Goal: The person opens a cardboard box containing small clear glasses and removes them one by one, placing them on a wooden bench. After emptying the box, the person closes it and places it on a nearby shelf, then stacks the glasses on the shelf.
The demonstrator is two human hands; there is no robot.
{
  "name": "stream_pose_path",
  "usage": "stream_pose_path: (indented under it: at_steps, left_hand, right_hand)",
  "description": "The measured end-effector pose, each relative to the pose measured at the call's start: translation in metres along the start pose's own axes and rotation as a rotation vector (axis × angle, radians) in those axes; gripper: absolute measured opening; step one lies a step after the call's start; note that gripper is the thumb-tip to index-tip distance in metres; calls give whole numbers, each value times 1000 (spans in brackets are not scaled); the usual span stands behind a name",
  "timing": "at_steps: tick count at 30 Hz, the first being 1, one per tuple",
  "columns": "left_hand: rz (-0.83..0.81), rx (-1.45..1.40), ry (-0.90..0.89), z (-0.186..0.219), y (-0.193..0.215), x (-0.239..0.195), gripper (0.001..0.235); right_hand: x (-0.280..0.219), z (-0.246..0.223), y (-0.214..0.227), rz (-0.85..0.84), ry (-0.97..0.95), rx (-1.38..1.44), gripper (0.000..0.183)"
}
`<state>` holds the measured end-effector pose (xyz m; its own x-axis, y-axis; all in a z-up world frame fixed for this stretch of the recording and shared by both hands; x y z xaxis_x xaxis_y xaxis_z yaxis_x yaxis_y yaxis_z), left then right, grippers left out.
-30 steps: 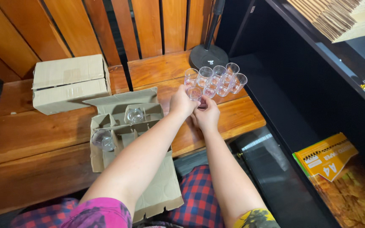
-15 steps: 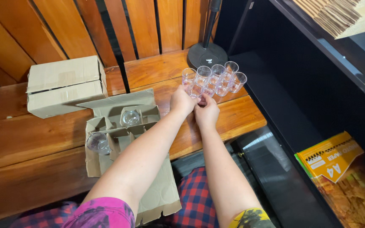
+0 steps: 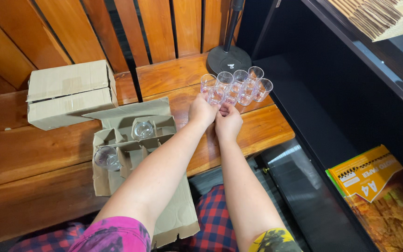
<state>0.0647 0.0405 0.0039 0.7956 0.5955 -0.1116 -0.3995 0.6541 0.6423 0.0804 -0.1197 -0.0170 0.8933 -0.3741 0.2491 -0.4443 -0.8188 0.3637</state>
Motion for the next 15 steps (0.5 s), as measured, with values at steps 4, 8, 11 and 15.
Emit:
stream_pose_path:
  at_steps: [4,8,11,15]
  left_hand:
    - [-15,-8,5,-3,-3,-3,47]
    - [-26,-9,-33,-4,-1,-7,51]
    - [-33,-26,-49,-6,0,-12,45]
    - [-76,-61,-92,-3,9,-38,46]
  right_hand:
    - [2,1,-2,6,3,-50,25]
    - [1,3,-1,10,0,-61,19]
    - [-1,1,3,3,-16,-19,17]
    - [-9,2,10,-26,-61,218,24]
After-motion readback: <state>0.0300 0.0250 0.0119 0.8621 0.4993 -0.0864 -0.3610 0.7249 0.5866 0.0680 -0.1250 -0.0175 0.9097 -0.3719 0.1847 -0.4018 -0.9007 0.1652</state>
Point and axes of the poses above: each hand's wrist, its own x-axis towards the middle knuckle, its own y-axis out of the back of the hand, z = x × y, the point moved 9 cm from there along x, towards the middle knuckle, and after that the axes turned 8 degrees about z, right-handed, at the moved point
